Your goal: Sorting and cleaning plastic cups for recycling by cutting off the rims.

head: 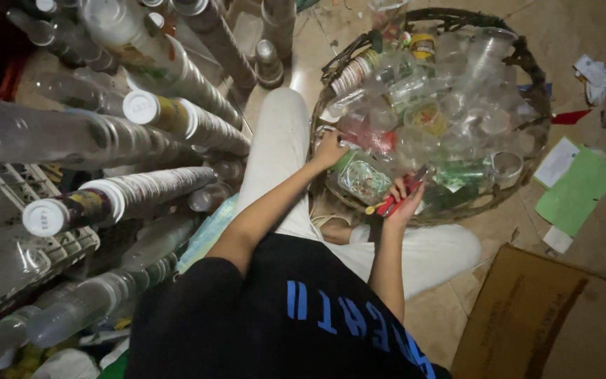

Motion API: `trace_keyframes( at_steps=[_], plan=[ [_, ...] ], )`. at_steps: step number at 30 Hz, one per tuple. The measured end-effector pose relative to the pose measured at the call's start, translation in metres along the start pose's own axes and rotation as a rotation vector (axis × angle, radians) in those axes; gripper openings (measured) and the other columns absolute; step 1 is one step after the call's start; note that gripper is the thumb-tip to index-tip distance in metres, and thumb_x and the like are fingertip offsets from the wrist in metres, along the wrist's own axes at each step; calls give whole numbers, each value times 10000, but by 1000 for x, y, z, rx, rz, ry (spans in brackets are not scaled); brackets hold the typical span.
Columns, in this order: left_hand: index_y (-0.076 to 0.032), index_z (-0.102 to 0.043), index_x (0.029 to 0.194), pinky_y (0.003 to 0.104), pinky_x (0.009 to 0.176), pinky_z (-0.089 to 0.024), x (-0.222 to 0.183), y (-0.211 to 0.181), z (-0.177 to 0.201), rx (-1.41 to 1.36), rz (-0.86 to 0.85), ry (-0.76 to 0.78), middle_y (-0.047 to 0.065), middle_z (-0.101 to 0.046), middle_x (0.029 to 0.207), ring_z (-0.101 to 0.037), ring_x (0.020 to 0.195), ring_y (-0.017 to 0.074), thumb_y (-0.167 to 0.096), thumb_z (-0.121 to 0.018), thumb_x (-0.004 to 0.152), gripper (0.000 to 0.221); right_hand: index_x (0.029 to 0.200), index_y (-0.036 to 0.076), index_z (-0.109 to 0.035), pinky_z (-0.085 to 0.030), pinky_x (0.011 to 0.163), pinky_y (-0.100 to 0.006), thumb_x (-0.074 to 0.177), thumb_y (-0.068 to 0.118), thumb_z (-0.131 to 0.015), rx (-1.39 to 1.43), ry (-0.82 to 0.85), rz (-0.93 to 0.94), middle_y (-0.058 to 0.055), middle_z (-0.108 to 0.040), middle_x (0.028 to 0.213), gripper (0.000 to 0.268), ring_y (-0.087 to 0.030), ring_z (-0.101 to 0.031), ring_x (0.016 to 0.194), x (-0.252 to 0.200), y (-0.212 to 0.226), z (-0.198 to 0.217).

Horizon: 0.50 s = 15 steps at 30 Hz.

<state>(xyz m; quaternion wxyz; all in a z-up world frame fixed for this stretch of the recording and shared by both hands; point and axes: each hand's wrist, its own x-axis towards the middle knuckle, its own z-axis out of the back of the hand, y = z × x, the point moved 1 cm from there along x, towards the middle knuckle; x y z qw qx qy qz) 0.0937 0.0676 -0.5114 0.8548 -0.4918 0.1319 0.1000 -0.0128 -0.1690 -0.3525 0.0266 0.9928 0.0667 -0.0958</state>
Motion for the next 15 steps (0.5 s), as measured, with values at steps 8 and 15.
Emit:
trace_keyframes(
  at_steps=[8,15],
  plan=[
    [-1,-545,1329,601,933,-542,-12,-92,38,350,-224,-155,261,-527,1276,-601,1169,499,-177,-783,823,586,1177,145,-665,-238,448,-143,990,381,-677,-29,-191,132,80,-684,1224,302,-42,-392,609,-14,26,34],
    [-21,-444,1454,564,1045,-485,7,-128,85,595,-259,-166,289,-439,1431,-408,1380,471,-133,-917,741,863,1150,109,-636,-300,480,-157,992,376,-659,51,-170,138,14,-677,1200,311,-76,-445,668,-9,22,48]
  ],
)
